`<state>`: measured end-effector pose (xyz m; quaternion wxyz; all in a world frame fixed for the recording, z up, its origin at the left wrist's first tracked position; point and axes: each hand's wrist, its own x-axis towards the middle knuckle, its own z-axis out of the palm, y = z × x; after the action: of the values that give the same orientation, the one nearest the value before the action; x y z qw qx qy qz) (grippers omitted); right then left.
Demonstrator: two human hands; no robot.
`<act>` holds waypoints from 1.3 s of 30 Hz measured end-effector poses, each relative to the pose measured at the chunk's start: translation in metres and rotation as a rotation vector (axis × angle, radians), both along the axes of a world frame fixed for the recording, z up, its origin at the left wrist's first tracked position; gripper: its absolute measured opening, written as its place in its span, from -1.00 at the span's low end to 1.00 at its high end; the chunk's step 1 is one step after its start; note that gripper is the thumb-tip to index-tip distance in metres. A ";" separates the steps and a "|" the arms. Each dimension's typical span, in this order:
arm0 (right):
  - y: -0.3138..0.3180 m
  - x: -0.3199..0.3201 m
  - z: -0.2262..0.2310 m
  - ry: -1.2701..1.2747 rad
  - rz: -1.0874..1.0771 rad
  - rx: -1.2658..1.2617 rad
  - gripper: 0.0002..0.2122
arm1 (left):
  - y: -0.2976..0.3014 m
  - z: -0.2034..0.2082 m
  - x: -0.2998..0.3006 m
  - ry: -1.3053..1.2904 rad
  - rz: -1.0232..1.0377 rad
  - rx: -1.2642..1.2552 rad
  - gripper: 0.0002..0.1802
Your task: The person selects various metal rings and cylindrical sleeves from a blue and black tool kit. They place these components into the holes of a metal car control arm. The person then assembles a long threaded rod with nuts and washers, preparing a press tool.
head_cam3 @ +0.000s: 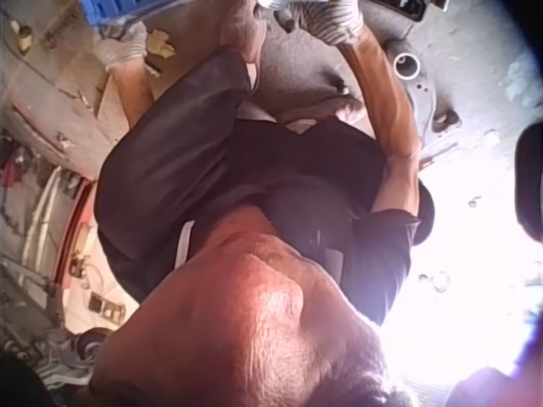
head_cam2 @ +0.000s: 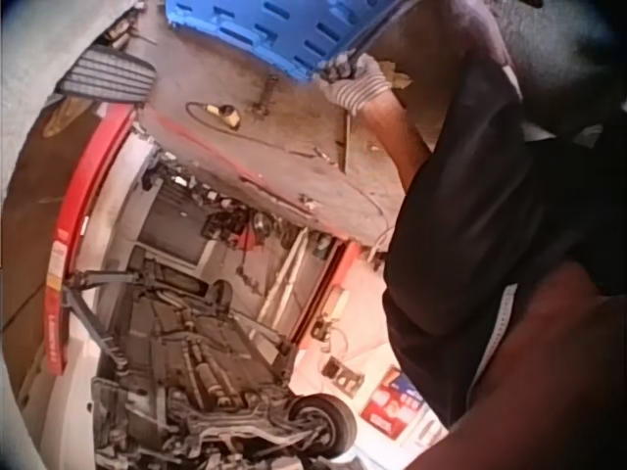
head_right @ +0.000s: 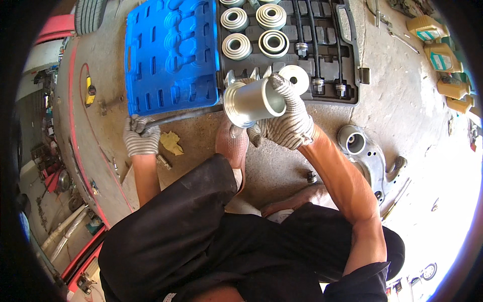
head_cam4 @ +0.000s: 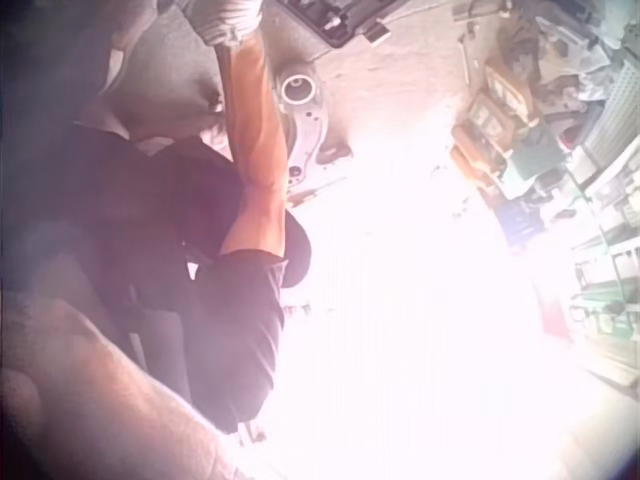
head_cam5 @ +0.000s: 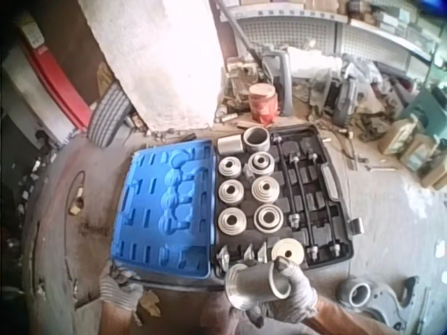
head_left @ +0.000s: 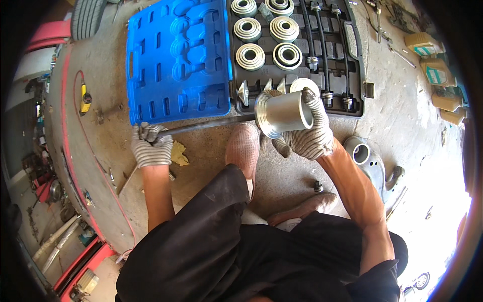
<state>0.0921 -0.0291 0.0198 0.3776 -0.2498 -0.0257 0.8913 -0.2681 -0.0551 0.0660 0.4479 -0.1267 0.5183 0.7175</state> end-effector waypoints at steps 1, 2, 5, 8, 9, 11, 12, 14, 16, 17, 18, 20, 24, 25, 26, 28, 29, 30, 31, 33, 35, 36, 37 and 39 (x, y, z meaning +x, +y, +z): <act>0.004 0.000 0.001 0.049 0.058 0.028 -0.13 | -0.006 -0.011 -0.002 -0.053 -0.028 0.046 -0.61; 0.007 -0.002 0.007 0.094 0.115 0.051 -0.12 | -0.012 -0.021 0.001 -0.111 -0.057 0.089 -0.64; 0.005 -0.012 0.012 -0.030 0.142 0.154 0.15 | -0.031 -0.045 0.008 -0.311 -0.151 0.179 -0.67; 0.001 -0.016 0.010 0.101 0.103 0.117 0.37 | -0.041 -0.051 0.020 -0.415 -0.115 0.175 -0.65; 0.001 -0.015 0.003 0.250 0.085 0.077 0.39 | -0.043 -0.050 0.028 -0.444 -0.088 0.153 -0.65; -0.001 -0.019 0.013 0.278 0.036 0.017 0.38 | -0.055 -0.061 0.038 -0.523 -0.169 0.155 -0.66; -0.005 -0.021 0.019 0.084 0.047 0.080 0.32 | -0.063 -0.068 0.047 -0.509 -0.304 0.201 -0.69; -0.015 -0.021 0.019 0.284 0.035 0.029 0.22 | -0.034 -0.022 0.116 -0.409 -0.202 -0.346 -0.62; -0.027 -0.036 0.034 0.205 0.058 0.103 0.07 | -0.049 -0.061 0.114 -0.697 -0.313 -0.097 -0.47; -0.030 -0.043 0.044 0.081 0.058 0.073 0.05 | -0.048 -0.056 0.117 -0.610 -0.540 -0.093 -0.47; -0.032 -0.050 0.052 -0.043 0.056 0.042 0.02 | -0.045 -0.050 0.120 -0.491 -0.770 -0.075 -0.46; -0.031 -0.058 0.046 -0.143 -0.035 0.197 -0.01 | -0.031 -0.040 0.127 0.240 -1.429 -0.080 -0.46; -0.035 -0.057 0.028 -0.253 -0.154 0.304 0.01 | -0.047 -0.078 0.125 0.034 -1.241 0.232 -0.52; -0.037 -0.061 0.031 -0.291 -0.217 0.266 0.03 | -0.052 -0.081 0.129 0.264 -1.270 0.230 -0.54; -0.035 -0.064 0.032 -0.270 -0.304 0.234 0.05 | -0.057 -0.082 0.133 0.488 -1.281 0.206 -0.55; -0.032 -0.053 0.030 -0.092 -0.361 0.192 0.03 | -0.045 -0.080 0.137 0.005 -1.159 0.284 -0.48; -0.027 -0.048 0.023 0.025 -0.407 0.241 -0.01 | -0.040 -0.070 0.140 -0.467 -0.926 0.316 -0.42; -0.022 -0.043 0.015 0.149 -0.446 0.289 -0.04 | -0.034 -0.060 0.143 -0.829 -0.705 0.289 -0.36; -0.016 -0.040 0.012 0.276 -0.471 0.333 -0.06 | -0.031 -0.054 0.143 -0.747 -0.773 0.256 -0.32; -0.007 -0.027 0.010 0.337 -0.475 0.370 -0.09 | -0.032 -0.047 0.146 -0.756 -0.814 0.261 -0.16; 0.000 -0.007 0.016 0.247 -0.422 0.460 -0.22 | -0.023 -0.031 0.154 -0.695 -0.974 0.315 -0.10; 0.005 -0.001 0.008 0.279 -0.418 0.495 -0.21 | -0.020 -0.026 0.158 -0.664 -1.055 0.341 -0.07; 0.004 0.002 0.021 0.235 -0.417 0.401 -0.20 | -0.021 -0.026 0.158 -0.621 -1.103 0.359 0.00; 0.001 0.004 0.033 0.225 -0.430 0.263 -0.21 | -0.020 -0.030 0.159 -0.551 -1.177 0.312 -0.03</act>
<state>0.0957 -0.0283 0.0524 0.5879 -0.0977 -0.0455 0.8017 -0.1088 -0.0752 0.0362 0.8937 0.0649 0.2580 0.3613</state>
